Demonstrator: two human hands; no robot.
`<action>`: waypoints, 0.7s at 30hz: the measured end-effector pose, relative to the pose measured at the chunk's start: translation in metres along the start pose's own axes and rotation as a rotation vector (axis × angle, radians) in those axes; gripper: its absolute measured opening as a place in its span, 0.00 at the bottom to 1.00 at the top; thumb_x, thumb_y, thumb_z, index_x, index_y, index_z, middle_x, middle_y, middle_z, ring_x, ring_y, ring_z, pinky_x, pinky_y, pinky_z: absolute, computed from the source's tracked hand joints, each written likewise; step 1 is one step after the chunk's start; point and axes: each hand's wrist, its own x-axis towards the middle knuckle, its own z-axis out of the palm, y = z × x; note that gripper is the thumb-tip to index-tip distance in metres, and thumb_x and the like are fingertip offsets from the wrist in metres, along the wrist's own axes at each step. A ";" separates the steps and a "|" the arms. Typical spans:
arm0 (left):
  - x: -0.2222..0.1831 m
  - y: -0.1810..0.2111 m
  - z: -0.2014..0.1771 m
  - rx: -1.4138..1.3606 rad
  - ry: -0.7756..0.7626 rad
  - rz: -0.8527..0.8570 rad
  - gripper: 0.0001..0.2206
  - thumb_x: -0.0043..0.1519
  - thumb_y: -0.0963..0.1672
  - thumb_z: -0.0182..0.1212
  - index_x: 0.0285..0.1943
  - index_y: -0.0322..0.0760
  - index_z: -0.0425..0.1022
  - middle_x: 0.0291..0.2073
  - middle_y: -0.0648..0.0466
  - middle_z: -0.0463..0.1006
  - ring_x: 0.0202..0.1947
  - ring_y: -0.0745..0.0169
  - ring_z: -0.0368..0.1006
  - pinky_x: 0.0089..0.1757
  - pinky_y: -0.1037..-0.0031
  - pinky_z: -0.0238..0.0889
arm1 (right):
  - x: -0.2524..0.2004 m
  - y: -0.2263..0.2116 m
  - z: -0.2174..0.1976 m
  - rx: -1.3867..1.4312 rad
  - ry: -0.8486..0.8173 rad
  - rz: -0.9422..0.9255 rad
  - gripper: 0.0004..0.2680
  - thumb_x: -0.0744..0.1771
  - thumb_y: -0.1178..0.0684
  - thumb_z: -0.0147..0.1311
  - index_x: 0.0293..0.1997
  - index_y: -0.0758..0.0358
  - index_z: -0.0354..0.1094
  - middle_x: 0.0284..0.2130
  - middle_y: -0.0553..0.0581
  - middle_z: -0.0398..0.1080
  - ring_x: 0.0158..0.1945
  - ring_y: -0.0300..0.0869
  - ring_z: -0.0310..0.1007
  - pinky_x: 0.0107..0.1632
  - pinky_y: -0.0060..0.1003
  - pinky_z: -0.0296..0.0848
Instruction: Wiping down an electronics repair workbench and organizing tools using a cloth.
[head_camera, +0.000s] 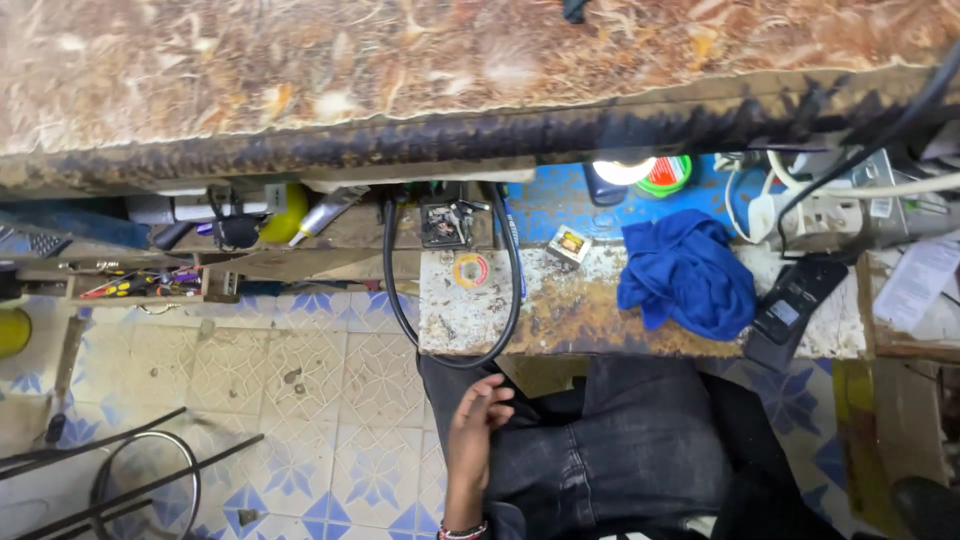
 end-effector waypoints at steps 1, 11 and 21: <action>0.004 0.000 0.006 -0.010 0.004 0.004 0.17 0.65 0.48 0.57 0.57 0.34 0.81 0.39 0.47 0.85 0.31 0.66 0.75 0.40 0.75 0.67 | 0.019 -0.013 0.013 -0.006 -0.001 -0.043 0.12 0.69 0.53 0.51 0.53 0.73 0.71 0.51 0.61 0.76 0.52 0.46 0.78 0.59 0.40 0.72; -0.052 0.017 -0.013 0.655 -0.173 0.117 0.25 0.63 0.56 0.54 0.68 0.48 0.73 0.54 0.59 0.83 0.55 0.69 0.78 0.54 0.75 0.67 | 0.169 -0.073 0.198 -0.034 -0.336 -0.141 0.23 0.67 0.49 0.58 0.69 0.64 0.60 0.56 0.69 0.68 0.55 0.64 0.68 0.49 0.56 0.70; -0.007 -0.048 -0.044 0.049 0.215 0.237 0.12 0.67 0.44 0.54 0.50 0.33 0.81 0.31 0.52 0.84 0.24 0.68 0.73 0.33 0.79 0.70 | 0.193 -0.056 0.242 -0.197 -0.319 -0.189 0.23 0.68 0.48 0.59 0.70 0.68 0.59 0.50 0.69 0.69 0.50 0.63 0.67 0.48 0.56 0.68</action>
